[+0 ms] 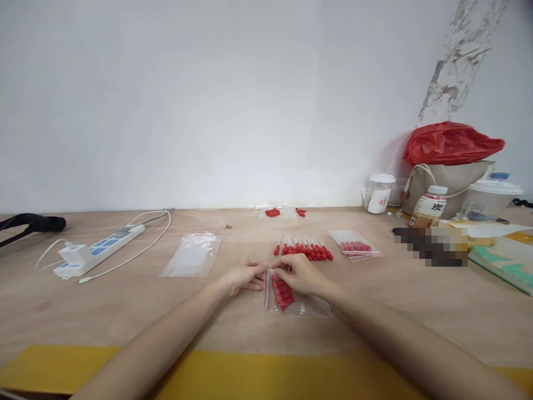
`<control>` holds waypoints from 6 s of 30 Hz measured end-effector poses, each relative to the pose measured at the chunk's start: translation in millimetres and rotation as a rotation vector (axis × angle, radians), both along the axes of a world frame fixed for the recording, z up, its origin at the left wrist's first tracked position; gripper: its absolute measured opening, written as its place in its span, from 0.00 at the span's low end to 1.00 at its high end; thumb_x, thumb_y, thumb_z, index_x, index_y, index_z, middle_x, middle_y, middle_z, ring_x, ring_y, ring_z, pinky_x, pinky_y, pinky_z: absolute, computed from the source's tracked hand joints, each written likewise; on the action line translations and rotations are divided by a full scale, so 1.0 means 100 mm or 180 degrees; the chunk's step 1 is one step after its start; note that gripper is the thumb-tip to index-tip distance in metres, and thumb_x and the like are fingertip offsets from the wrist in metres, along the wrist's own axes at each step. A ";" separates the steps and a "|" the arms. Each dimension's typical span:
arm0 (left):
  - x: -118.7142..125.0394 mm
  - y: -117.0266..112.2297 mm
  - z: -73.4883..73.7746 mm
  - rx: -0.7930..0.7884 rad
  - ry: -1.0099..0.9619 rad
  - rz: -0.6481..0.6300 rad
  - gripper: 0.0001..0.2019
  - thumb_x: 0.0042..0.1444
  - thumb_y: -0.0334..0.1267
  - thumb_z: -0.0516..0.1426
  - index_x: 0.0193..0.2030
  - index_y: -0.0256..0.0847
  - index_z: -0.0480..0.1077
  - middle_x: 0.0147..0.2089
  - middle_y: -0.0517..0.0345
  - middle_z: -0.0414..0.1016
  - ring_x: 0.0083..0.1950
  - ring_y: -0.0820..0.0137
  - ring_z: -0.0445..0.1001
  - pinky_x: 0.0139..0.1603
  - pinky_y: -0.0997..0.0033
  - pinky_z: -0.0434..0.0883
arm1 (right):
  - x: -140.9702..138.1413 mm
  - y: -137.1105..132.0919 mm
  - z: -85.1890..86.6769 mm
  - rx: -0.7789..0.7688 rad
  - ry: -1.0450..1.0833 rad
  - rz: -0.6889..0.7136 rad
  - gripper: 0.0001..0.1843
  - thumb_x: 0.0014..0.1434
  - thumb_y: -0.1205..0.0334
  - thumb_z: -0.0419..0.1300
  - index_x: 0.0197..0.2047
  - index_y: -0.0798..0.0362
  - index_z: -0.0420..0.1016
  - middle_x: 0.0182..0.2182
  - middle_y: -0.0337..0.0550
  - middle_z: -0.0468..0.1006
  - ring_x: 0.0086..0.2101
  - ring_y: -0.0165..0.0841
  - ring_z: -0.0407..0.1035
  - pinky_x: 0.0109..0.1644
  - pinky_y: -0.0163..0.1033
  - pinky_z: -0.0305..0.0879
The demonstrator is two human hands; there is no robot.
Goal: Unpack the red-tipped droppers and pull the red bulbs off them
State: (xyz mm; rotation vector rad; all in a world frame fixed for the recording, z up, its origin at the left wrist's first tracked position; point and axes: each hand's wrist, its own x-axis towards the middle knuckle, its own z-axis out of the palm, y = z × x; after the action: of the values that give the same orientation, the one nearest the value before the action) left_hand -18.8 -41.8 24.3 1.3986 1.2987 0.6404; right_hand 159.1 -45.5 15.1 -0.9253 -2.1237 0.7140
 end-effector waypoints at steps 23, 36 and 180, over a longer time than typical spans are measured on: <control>0.07 -0.04 -0.09 -0.0054 -0.0975 -0.0194 0.19 0.29 0.36 0.68 0.29 0.33 0.68 0.20 0.65 0.68 0.25 0.77 0.68 0.31 0.74 0.67 | 0.09 -0.05 -0.08 0.1837 -0.0785 -0.0012 0.13 0.58 0.66 0.50 0.43 0.47 0.72 0.42 0.44 0.70 0.40 0.32 0.61 0.43 0.40 0.54; 0.02 -0.02 -0.09 -0.0049 -0.0833 -0.0622 0.19 0.31 0.38 0.67 0.32 0.34 0.69 0.21 0.66 0.68 0.25 0.78 0.67 0.32 0.74 0.67 | 0.11 0.13 -0.08 0.2811 -0.1390 0.0126 0.11 0.56 0.68 0.51 0.34 0.48 0.74 0.36 0.39 0.75 0.40 0.33 0.59 0.47 0.44 0.47; -0.09 -0.09 -0.15 0.1240 0.0079 -0.0564 0.14 0.45 0.40 0.60 0.39 0.37 0.74 0.35 0.53 0.77 0.35 0.65 0.74 0.37 0.68 0.69 | 0.70 -0.12 -0.16 -0.0225 -0.0443 -0.0223 0.20 0.38 0.56 0.67 0.32 0.56 0.67 0.28 0.37 0.67 0.28 0.27 0.59 0.31 0.32 0.58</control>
State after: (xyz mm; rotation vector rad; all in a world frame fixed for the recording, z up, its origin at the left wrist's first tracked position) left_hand -27.5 -50.6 9.8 1.8202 1.0889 0.7843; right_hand 229.3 -57.8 -0.8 -1.1109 -2.1864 0.7112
